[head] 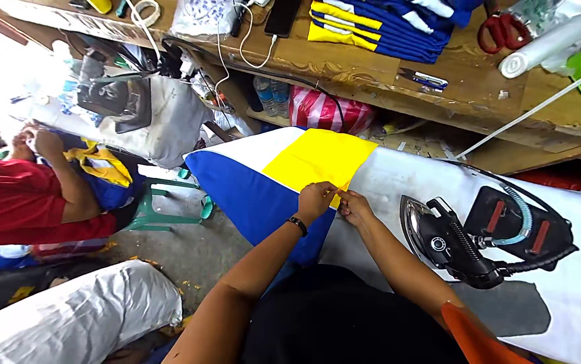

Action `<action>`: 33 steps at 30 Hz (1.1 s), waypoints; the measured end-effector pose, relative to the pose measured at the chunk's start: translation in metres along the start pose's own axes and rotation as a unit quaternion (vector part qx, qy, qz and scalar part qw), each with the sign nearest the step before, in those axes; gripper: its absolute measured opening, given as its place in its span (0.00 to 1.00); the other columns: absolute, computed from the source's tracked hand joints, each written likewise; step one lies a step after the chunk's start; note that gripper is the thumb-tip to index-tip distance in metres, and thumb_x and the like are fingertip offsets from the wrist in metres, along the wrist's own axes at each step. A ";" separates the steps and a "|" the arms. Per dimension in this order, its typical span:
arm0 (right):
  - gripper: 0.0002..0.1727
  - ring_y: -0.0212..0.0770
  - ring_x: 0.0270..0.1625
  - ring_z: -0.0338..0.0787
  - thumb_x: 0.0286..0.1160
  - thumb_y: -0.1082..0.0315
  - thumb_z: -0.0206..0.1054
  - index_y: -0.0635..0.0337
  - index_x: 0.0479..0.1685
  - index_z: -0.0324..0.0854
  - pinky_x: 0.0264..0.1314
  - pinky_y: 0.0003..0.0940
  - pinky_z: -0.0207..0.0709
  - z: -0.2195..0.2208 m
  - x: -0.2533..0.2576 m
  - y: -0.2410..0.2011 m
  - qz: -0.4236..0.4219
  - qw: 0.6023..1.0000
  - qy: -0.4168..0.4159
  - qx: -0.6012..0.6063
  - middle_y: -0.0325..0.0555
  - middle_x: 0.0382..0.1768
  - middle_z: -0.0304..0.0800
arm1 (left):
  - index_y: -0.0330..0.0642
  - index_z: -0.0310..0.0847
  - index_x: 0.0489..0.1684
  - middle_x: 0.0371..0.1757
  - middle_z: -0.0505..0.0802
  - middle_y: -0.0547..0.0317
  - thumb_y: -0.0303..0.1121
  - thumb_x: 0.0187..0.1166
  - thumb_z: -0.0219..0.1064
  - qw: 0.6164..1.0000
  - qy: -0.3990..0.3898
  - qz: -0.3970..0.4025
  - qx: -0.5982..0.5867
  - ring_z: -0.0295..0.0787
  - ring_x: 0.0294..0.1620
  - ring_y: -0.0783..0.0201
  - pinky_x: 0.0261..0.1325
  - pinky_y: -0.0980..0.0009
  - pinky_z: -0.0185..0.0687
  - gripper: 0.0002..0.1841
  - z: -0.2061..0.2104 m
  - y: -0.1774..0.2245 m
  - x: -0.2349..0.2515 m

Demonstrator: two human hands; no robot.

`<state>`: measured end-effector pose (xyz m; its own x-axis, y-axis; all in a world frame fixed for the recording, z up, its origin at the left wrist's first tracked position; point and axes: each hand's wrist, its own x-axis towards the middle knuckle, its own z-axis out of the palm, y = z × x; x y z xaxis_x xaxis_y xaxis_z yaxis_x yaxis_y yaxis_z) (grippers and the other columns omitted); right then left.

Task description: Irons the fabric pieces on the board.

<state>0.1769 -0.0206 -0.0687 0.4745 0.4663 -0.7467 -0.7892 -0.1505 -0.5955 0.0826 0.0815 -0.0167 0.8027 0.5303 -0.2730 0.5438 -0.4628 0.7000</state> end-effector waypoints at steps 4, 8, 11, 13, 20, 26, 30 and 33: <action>0.10 0.25 0.09 0.59 0.86 0.72 0.62 0.56 0.34 0.71 0.11 0.17 0.56 0.000 0.001 0.004 -0.006 0.999 -0.021 0.034 0.32 0.13 0.65 | 0.37 0.90 0.51 0.43 0.95 0.46 0.34 0.87 0.66 0.997 0.017 -0.040 -0.069 0.93 0.41 0.49 0.50 0.45 0.85 0.11 -0.003 0.004 -0.003; 0.11 0.25 0.10 0.61 0.88 0.74 0.59 0.56 0.33 0.73 0.13 0.17 0.58 -0.002 0.000 0.004 -0.026 0.999 -0.041 0.020 0.33 0.14 0.67 | 0.40 0.92 0.51 0.47 0.96 0.50 0.36 0.83 0.70 0.993 -0.014 -0.092 -0.077 0.93 0.46 0.53 0.56 0.47 0.84 0.11 -0.005 0.002 0.012; 0.11 0.25 0.11 0.62 0.88 0.73 0.58 0.55 0.32 0.72 0.14 0.18 0.58 -0.005 0.001 0.006 -0.036 0.998 -0.051 0.013 0.33 0.14 0.67 | 0.41 0.93 0.51 0.47 0.96 0.50 0.38 0.81 0.73 0.986 -0.038 -0.138 -0.087 0.92 0.51 0.53 0.62 0.46 0.82 0.11 -0.006 0.002 0.021; 0.11 0.26 0.12 0.63 0.89 0.73 0.58 0.56 0.33 0.74 0.14 0.18 0.60 -0.007 0.000 0.007 -0.040 0.997 -0.064 0.009 0.33 0.15 0.68 | 0.40 0.93 0.49 0.47 0.96 0.50 0.37 0.78 0.76 0.978 -0.044 -0.167 -0.121 0.92 0.53 0.54 0.64 0.47 0.81 0.11 -0.007 0.002 0.023; 0.09 0.26 0.12 0.64 0.88 0.76 0.54 0.55 0.40 0.77 0.15 0.19 0.62 -0.014 0.005 0.006 -0.011 0.996 -0.090 0.004 0.33 0.16 0.68 | 0.37 0.92 0.47 0.45 0.96 0.51 0.31 0.75 0.78 0.972 -0.053 -0.143 -0.176 0.91 0.47 0.59 0.60 0.54 0.83 0.09 -0.007 -0.003 0.024; 0.09 0.24 0.13 0.65 0.87 0.75 0.57 0.54 0.38 0.79 0.15 0.18 0.61 -0.018 0.006 0.010 -0.046 0.992 -0.114 -0.015 0.32 0.16 0.71 | 0.38 0.93 0.48 0.48 0.96 0.48 0.35 0.73 0.80 0.962 -0.090 -0.199 -0.165 0.91 0.49 0.55 0.60 0.51 0.83 0.12 -0.014 -0.001 0.027; 0.08 0.25 0.12 0.64 0.86 0.75 0.59 0.57 0.38 0.80 0.15 0.18 0.61 -0.016 -0.002 -0.001 -0.022 0.993 -0.099 -0.066 0.33 0.16 0.71 | 0.38 0.92 0.48 0.45 0.96 0.50 0.36 0.73 0.80 0.969 -0.098 -0.177 -0.139 0.90 0.46 0.58 0.58 0.54 0.82 0.13 -0.013 -0.005 0.026; 0.10 0.25 0.11 0.63 0.86 0.72 0.53 0.53 0.34 0.73 0.14 0.18 0.60 -0.014 -0.006 -0.006 0.054 0.994 -0.089 -0.015 0.32 0.15 0.68 | 0.39 0.93 0.49 0.46 0.97 0.52 0.36 0.75 0.78 0.986 -0.055 -0.130 -0.088 0.94 0.51 0.56 0.63 0.50 0.84 0.12 -0.008 -0.002 0.015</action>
<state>0.1842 -0.0349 -0.0652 0.3096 0.5926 -0.7436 -0.8179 -0.2329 -0.5261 0.0914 0.0962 -0.0165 0.6681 0.5301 -0.5221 0.6924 -0.1861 0.6971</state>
